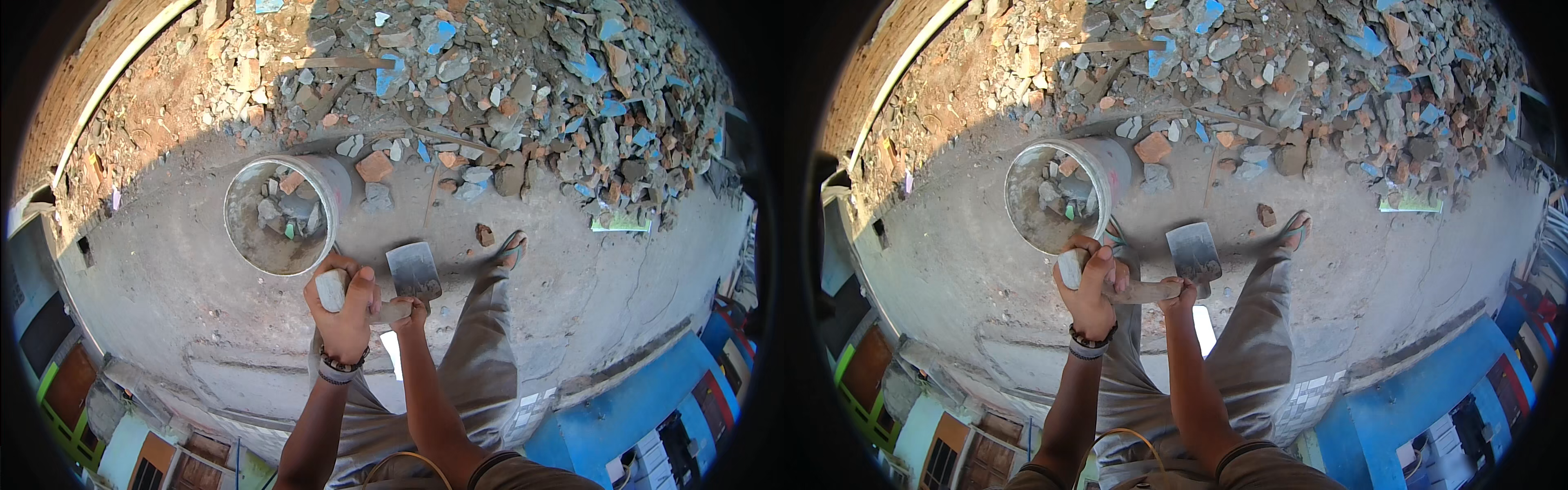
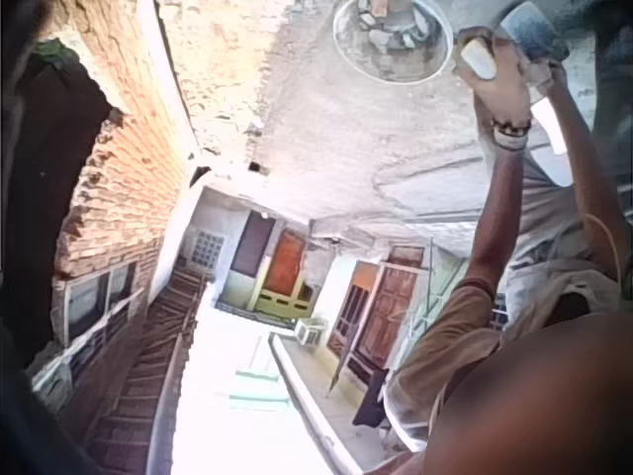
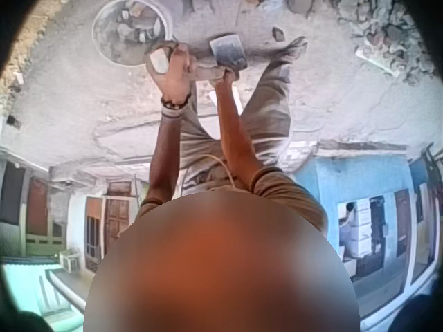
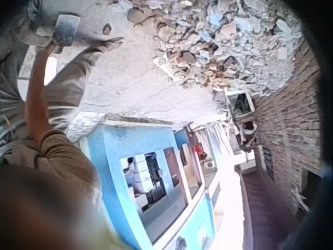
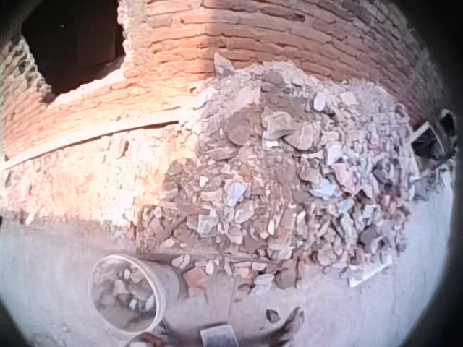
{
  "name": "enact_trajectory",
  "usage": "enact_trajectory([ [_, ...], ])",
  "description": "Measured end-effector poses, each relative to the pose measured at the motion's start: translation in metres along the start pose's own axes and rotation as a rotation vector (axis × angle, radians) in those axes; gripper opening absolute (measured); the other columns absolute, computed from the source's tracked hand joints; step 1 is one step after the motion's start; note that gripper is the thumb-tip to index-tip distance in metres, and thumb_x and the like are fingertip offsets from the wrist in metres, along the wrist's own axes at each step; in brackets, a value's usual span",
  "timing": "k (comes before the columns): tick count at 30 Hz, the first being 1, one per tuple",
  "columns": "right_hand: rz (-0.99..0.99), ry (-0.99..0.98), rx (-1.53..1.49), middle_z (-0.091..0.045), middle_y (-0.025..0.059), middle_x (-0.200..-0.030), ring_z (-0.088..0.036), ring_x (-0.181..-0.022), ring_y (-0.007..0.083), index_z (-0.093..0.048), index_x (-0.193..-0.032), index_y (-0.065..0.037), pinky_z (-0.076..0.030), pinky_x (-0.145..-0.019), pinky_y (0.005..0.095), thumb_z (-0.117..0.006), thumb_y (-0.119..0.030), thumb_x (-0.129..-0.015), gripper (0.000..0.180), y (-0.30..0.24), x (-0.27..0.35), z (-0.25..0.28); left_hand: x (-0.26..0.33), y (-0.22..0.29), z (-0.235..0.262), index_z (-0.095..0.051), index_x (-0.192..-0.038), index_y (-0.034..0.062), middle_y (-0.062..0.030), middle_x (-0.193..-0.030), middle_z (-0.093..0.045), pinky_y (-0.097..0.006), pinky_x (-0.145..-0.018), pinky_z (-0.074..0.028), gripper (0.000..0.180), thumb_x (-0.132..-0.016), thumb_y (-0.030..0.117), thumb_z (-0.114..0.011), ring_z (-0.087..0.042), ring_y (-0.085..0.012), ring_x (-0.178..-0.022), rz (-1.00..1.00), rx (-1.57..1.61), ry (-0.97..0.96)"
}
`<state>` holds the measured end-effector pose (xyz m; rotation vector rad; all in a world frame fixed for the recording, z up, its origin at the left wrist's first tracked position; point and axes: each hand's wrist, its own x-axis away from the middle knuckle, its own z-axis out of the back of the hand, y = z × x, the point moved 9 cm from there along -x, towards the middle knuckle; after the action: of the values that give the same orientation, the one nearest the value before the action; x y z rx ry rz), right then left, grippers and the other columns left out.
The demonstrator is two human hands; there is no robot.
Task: The person uses a shovel to scoop broken bricks and rubble from a large pile on the ground into a white bucket. The person repeatedly scoops debris and deposits it into the bucket, occasionally adjusting the bucket's position.
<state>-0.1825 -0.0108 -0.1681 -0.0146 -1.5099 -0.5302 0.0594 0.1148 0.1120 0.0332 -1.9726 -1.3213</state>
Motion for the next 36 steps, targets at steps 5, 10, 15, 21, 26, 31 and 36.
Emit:
enact_trajectory([
  [5,0.066,-0.005,0.056,-0.048,0.0032,-0.061,-0.056,-0.056,0.0194,-0.042,-0.072,-0.011,-0.054,-0.059,0.0393,-0.039,-0.019,-0.086,0.016,0.053,-0.074,-0.032,-0.089,0.010,-0.016,-0.054,-0.082,0.0013,-0.0007,-0.061,-0.044,-0.029,-0.043,-0.037,0.013,-0.082,0.008,-0.064,-0.042,-0.0118,-0.047,0.045,-0.125,0.059],
  [10,-0.134,-0.068,-0.101,-0.047,0.0042,-0.060,-0.052,-0.057,0.0209,-0.041,-0.070,-0.010,-0.052,-0.069,0.0462,-0.038,-0.015,-0.083,0.014,0.145,-0.107,-0.128,-0.165,0.068,-0.056,-0.054,-0.084,0.0018,-0.0042,-0.062,-0.043,-0.033,-0.050,-0.038,0.015,-0.082,0.016,-0.059,-0.043,-0.0172,-0.050,-0.097,-0.168,-0.173],
  [15,-0.101,-0.219,0.152,-0.047,0.0021,-0.061,-0.052,-0.057,0.0196,-0.042,-0.070,-0.010,-0.052,-0.063,0.0416,-0.041,-0.012,-0.082,0.012,0.186,-0.126,-0.237,-0.164,0.124,-0.083,-0.050,-0.086,0.0043,-0.0037,-0.067,-0.041,-0.036,-0.061,-0.041,0.017,-0.088,0.021,-0.053,-0.044,-0.0183,-0.058,-0.354,-0.133,-0.262],
  [21,-0.282,-0.305,0.189,-0.050,0.0015,-0.061,-0.053,-0.053,0.0154,-0.044,-0.071,-0.010,-0.051,-0.054,0.0282,-0.048,-0.009,-0.083,0.013,0.154,-0.081,-0.209,-0.068,0.091,-0.076,-0.043,-0.086,0.0046,-0.0054,-0.069,-0.048,-0.031,-0.055,-0.043,0.018,-0.081,0.005,-0.060,-0.049,-0.0162,-0.056,-0.376,-0.100,-0.243],
  [26,-0.325,-0.199,0.170,-0.050,0.0015,-0.059,-0.053,-0.052,0.0143,-0.047,-0.070,-0.008,-0.052,-0.053,0.0269,-0.056,-0.010,-0.081,0.014,0.135,-0.024,-0.188,0.004,0.106,-0.066,-0.039,-0.088,0.0084,-0.0033,-0.068,-0.046,-0.031,-0.059,-0.045,0.024,-0.081,0.005,-0.063,-0.050,-0.0151,-0.058,-0.447,-0.083,-0.330],
  [31,-0.249,-0.238,0.316,-0.051,0.0021,-0.062,-0.051,-0.058,0.0135,-0.048,-0.068,-0.007,-0.050,-0.057,0.0261,-0.054,-0.012,-0.083,0.017,0.174,0.090,-0.169,0.059,0.199,-0.011,-0.037,-0.095,0.0094,-0.0013,-0.072,-0.041,-0.030,-0.063,-0.042,0.027,-0.081,0.005,-0.060,-0.046,-0.0119,-0.060,-0.432,0.004,-0.226],
  [36,-0.040,-0.207,0.532,-0.045,-0.0002,-0.066,-0.047,-0.060,0.0119,-0.044,-0.077,-0.011,-0.047,-0.059,0.0261,-0.053,-0.019,-0.087,0.016,0.249,0.209,-0.116,0.128,0.321,0.127,-0.033,-0.131,-0.0035,0.0000,-0.078,-0.041,-0.024,-0.061,-0.037,0.055,-0.084,0.004,-0.059,-0.043,-0.0077,-0.061,-0.548,-0.028,-0.136],
])
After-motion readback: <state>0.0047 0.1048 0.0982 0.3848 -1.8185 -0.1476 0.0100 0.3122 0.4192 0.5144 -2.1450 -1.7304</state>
